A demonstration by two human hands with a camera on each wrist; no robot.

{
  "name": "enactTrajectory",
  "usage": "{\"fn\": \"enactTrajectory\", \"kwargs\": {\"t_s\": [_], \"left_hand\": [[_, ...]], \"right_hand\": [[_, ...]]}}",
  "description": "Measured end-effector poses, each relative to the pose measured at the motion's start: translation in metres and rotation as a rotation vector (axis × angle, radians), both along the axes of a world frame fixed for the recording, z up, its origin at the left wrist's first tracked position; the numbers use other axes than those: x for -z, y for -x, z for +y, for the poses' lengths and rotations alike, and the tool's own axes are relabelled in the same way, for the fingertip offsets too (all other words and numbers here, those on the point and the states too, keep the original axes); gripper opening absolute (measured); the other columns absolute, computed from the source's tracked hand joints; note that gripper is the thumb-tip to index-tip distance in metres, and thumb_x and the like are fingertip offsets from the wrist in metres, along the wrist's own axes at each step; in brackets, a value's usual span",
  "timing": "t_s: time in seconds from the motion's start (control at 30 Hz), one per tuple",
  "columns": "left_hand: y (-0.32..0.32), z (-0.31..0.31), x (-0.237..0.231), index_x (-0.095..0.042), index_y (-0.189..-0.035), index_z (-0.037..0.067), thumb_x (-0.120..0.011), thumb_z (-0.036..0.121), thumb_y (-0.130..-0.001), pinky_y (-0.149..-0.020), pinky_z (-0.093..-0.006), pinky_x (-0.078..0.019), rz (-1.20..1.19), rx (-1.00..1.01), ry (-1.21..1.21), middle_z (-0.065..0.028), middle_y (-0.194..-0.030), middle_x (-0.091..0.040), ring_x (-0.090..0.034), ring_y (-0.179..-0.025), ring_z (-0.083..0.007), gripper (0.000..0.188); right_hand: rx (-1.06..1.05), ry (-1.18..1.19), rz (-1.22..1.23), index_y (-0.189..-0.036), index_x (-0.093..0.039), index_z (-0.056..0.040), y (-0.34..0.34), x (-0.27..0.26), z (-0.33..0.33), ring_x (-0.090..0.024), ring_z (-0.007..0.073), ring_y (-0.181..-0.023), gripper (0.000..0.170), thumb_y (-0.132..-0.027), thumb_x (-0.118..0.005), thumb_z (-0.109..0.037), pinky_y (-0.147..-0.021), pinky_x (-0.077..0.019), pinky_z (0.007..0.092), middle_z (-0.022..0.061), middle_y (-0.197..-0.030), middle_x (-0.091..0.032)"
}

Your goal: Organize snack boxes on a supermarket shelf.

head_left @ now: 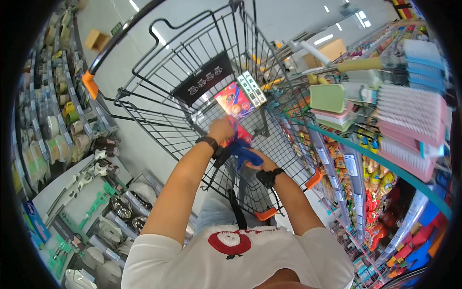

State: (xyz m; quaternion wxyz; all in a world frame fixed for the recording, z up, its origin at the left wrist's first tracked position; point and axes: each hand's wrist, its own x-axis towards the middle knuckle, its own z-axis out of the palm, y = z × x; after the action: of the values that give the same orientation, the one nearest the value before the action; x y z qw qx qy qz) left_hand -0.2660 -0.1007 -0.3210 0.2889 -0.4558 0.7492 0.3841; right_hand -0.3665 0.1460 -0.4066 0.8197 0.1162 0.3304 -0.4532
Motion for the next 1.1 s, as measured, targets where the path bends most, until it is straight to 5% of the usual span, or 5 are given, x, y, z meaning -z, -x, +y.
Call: {"fn": "enactTrajectory", "kwargs": {"t_s": [0.13,0.47,0.67,0.83,1.1], "left_hand": [[0.004,0.027,-0.047,-0.045,-0.108,0.000,-0.071,0.038,-0.063,-0.085,-0.0460,-0.0450,0.048,0.169,0.156,-0.0231,-0.105,-0.056,-0.056,-0.100,-0.0374,0.064],[-0.026,0.156,-0.168,-0.041,-0.112,-0.004,-0.072,0.026,-0.060,-0.083,-0.0468,-0.0429,0.610,0.221,0.699,-0.0232,-0.104,-0.048,-0.048,-0.099,-0.0397,0.068],[-0.024,0.219,-0.282,-0.035,-0.124,-0.001,-0.075,0.023,-0.064,-0.084,-0.0416,-0.0434,0.796,0.166,0.611,-0.0200,-0.104,-0.055,-0.054,-0.097,-0.0340,0.076],[-0.056,0.283,-0.292,-0.020,-0.134,0.006,-0.073,0.005,-0.068,-0.093,-0.0323,-0.0422,1.049,-0.421,0.031,-0.0106,-0.109,-0.056,-0.052,-0.108,-0.0183,0.085],[-0.106,0.363,-0.339,-0.043,-0.116,0.001,-0.070,-0.004,-0.069,-0.085,-0.0304,-0.0484,1.395,-0.794,0.063,-0.0094,-0.107,-0.058,-0.059,-0.097,-0.0156,0.055]], "right_hand": [[0.154,0.188,-0.169,-0.128,-0.043,-0.0054,0.007,-0.022,0.032,-0.053,0.0146,-0.078,0.042,-0.088,-0.055,-0.012,-0.073,-0.0463,0.0249,0.0085,-0.096,-0.055],[-0.148,0.752,1.037,-0.132,-0.039,-0.0085,-0.002,-0.197,0.121,-0.054,0.0160,-0.104,0.055,-0.083,-0.062,-0.008,-0.089,-0.0445,0.0293,0.0071,-0.119,-0.052],[0.246,0.304,0.397,-0.131,-0.039,-0.0076,0.014,-0.227,0.182,-0.054,0.0200,-0.107,0.054,-0.084,-0.061,-0.019,-0.091,-0.0447,0.0327,0.0097,-0.123,-0.050],[0.271,0.585,0.227,-0.136,-0.031,-0.0061,0.043,-0.292,0.208,-0.051,0.0238,-0.112,0.061,-0.084,-0.057,-0.022,-0.098,-0.0399,0.0341,0.0118,-0.126,-0.047],[0.781,0.774,1.431,-0.132,-0.037,-0.0079,-0.014,-0.420,0.177,-0.048,0.0191,-0.110,0.074,-0.066,-0.068,0.002,-0.097,-0.0364,0.0327,0.0090,-0.118,-0.049]]}}
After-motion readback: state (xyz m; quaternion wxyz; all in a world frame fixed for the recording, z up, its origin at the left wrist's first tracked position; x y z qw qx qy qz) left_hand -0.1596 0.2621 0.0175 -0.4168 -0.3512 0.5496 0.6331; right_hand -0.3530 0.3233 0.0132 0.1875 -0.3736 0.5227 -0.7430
